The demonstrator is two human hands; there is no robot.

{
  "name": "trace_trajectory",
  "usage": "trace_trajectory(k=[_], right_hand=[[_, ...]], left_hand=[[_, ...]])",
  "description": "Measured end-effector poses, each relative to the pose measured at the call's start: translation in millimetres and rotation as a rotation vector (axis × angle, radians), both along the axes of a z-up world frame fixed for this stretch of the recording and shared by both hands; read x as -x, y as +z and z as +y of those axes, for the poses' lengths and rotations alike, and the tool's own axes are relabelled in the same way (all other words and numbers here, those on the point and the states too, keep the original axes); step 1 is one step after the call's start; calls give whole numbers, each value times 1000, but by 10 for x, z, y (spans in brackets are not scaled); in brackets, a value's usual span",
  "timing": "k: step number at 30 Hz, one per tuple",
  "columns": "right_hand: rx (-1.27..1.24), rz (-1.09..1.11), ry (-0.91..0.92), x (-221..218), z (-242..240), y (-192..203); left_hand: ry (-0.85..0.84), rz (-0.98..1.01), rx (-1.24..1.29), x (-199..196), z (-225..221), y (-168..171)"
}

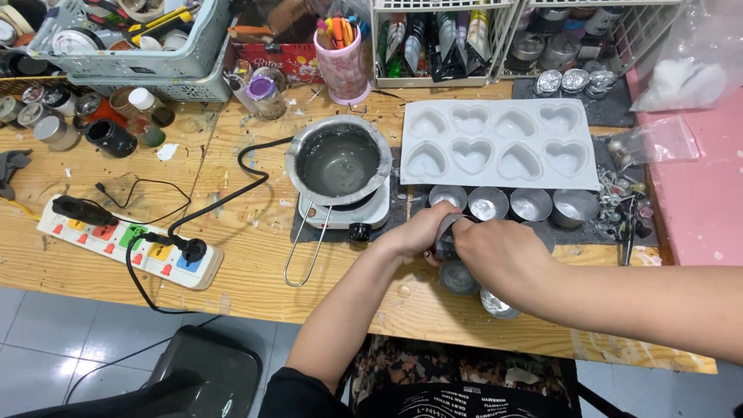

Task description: Melting wax and preparing candle molds on a workbench.

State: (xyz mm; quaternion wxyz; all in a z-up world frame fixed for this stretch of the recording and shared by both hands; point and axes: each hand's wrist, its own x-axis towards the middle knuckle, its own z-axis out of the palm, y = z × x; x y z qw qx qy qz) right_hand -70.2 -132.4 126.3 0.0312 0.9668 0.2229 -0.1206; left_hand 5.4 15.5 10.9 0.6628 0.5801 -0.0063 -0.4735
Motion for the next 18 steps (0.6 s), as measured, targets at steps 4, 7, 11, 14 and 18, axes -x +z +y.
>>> trace_trajectory(k=[4, 7, 11, 14, 18], right_hand=[[50, -31, 29, 27, -5, 30], [88, -34, 60, 36, -24, 13], [140, -137, 147, 64, -71, -87], [220, -283, 254, 90, -73, -89], [376, -455, 414, 126, -33, 40]], left_hand=[[-48, 33, 93, -39, -17, -177], [-64, -3, 19, -2, -38, -2], [-115, 126, 131, 2, -78, -26], [-143, 163, 226, -34, -67, -232], [-143, 175, 237, 2, -48, -104]])
